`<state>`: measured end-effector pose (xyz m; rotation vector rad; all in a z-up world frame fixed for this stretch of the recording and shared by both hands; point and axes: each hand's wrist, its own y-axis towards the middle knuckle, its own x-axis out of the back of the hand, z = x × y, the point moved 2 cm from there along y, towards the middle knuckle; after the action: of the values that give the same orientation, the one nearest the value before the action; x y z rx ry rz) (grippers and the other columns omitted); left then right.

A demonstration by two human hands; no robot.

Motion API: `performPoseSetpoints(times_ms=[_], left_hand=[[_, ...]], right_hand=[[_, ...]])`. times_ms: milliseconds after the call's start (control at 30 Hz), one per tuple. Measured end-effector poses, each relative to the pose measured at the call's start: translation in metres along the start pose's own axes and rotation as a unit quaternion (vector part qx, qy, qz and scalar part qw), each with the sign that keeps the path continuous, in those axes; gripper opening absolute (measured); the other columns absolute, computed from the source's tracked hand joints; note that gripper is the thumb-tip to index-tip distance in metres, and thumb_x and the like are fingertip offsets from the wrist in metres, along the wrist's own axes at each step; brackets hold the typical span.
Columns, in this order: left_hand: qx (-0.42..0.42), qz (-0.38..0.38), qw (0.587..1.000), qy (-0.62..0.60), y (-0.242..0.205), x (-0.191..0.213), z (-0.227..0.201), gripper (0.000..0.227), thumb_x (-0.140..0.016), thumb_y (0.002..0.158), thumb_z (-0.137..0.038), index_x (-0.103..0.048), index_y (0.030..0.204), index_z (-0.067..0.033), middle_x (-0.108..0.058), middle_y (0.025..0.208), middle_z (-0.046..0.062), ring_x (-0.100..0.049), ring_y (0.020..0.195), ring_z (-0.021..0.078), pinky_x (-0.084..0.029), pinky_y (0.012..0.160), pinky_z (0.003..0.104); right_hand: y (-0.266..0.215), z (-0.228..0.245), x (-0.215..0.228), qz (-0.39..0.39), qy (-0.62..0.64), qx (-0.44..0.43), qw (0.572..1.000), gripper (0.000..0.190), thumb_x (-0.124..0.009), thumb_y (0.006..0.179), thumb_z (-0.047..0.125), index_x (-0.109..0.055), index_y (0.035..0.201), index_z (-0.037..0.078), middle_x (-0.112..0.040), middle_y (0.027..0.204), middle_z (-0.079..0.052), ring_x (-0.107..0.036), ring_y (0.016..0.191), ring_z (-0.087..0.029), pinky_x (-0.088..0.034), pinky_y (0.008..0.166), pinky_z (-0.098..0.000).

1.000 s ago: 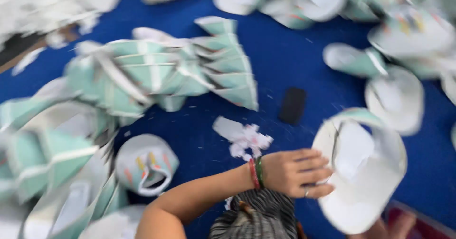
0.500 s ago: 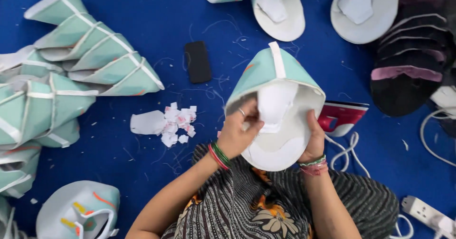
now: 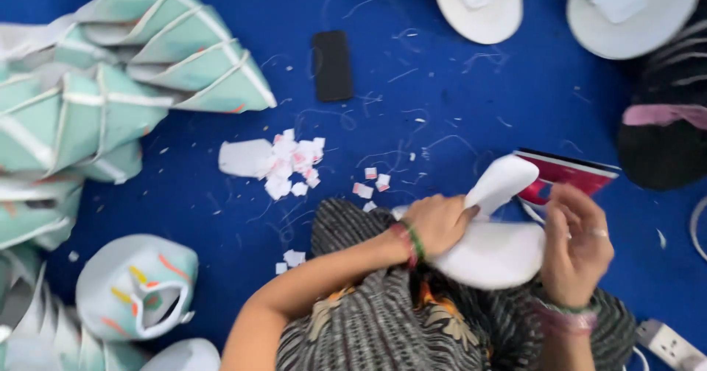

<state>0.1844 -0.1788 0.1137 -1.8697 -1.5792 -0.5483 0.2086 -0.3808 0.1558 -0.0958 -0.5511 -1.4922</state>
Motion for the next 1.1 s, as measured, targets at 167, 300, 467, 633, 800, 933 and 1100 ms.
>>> performPoseSetpoints(times_ms=[167, 300, 467, 633, 800, 933, 1100], left_hand=[[0.014, -0.017, 0.997, 0.074, 0.079, -0.073, 0.113, 0.043, -0.052, 0.1, -0.041, -0.073, 0.102, -0.0038, -0.073, 0.087, 0.02, -0.072, 0.082, 0.0378, -0.054, 0.077, 0.053], [0.045, -0.141, 0.988, 0.051, 0.041, -0.012, 0.162, 0.029, -0.057, 0.091, -0.026, -0.071, 0.112, -0.0116, -0.074, 0.101, 0.017, -0.071, 0.093, 0.0367, -0.055, 0.079, 0.05], [0.147, -0.407, 0.899, -0.064, -0.106, 0.058, 0.293, 0.016, -0.062, 0.094, -0.008, -0.072, 0.106, -0.0104, -0.076, 0.101, 0.013, -0.075, 0.094, 0.0315, -0.059, 0.084, 0.038], [0.315, -0.356, 0.878, -0.053, -0.24, 0.047, 0.299, 0.014, -0.071, 0.085, -0.009, -0.076, 0.097, -0.0132, -0.079, 0.089, 0.007, -0.077, 0.086, 0.0235, -0.06, 0.078, 0.035], [0.384, -0.24, 0.888, -0.081, -0.258, -0.006, 0.266, 0.018, -0.082, 0.078, -0.019, -0.077, 0.095, -0.0146, -0.078, 0.088, 0.005, -0.077, 0.083, 0.0197, -0.061, 0.079, 0.034], [0.354, -0.27, 0.895, 0.031, -0.253, -0.018, 0.236, 0.024, -0.081, 0.079, -0.022, -0.075, 0.099, -0.0101, -0.068, 0.1, 0.009, -0.067, 0.097, 0.03, -0.056, 0.082, 0.042], [0.335, -0.267, 0.898, 0.104, -0.253, -0.031, 0.245, 0.021, -0.069, 0.088, -0.015, -0.075, 0.109, -0.0117, -0.067, 0.105, 0.007, -0.066, 0.104, 0.0294, -0.057, 0.087, 0.041]], right_hand=[[-0.05, -0.076, -0.067, 0.304, -0.208, 0.14, 0.919, 0.062, -0.078, 0.073, 0.024, -0.061, 0.132, 0.014, -0.062, 0.131, -0.013, -0.06, 0.11, -0.036, -0.05, 0.094, -0.0452], [-0.071, -0.127, -0.095, 0.321, -0.243, 0.164, 0.9, 0.089, -0.08, 0.061, 0.025, -0.049, 0.144, 0.012, -0.052, 0.146, -0.016, -0.052, 0.121, -0.042, -0.046, 0.099, -0.0513], [-0.078, -0.142, -0.117, 0.266, -0.414, 0.183, 0.851, 0.083, -0.077, 0.078, 0.026, -0.046, 0.155, 0.023, -0.056, 0.136, -0.01, -0.054, 0.119, -0.037, -0.042, 0.095, -0.0571], [-0.084, -0.128, -0.135, 0.237, -0.504, 0.261, 0.788, 0.067, -0.064, 0.097, 0.028, -0.046, 0.161, 0.025, -0.058, 0.132, -0.011, -0.057, 0.118, -0.034, -0.048, 0.095, -0.0541], [-0.078, -0.135, -0.143, 0.247, -0.604, 0.292, 0.7, 0.067, -0.06, 0.1, 0.037, -0.045, 0.162, 0.016, -0.059, 0.127, -0.016, -0.062, 0.115, -0.033, -0.055, 0.084, -0.0471], [-0.052, -0.126, -0.144, 0.289, -0.572, 0.244, 0.728, 0.075, -0.065, 0.094, 0.042, -0.041, 0.16, 0.016, -0.062, 0.119, -0.016, -0.067, 0.101, -0.032, -0.058, 0.073, -0.0477], [-0.049, -0.157, -0.15, 0.345, -0.577, 0.212, 0.71, 0.08, -0.067, 0.086, 0.05, -0.042, 0.154, 0.014, -0.064, 0.111, -0.017, -0.07, 0.089, -0.03, -0.06, 0.062, -0.0456]])
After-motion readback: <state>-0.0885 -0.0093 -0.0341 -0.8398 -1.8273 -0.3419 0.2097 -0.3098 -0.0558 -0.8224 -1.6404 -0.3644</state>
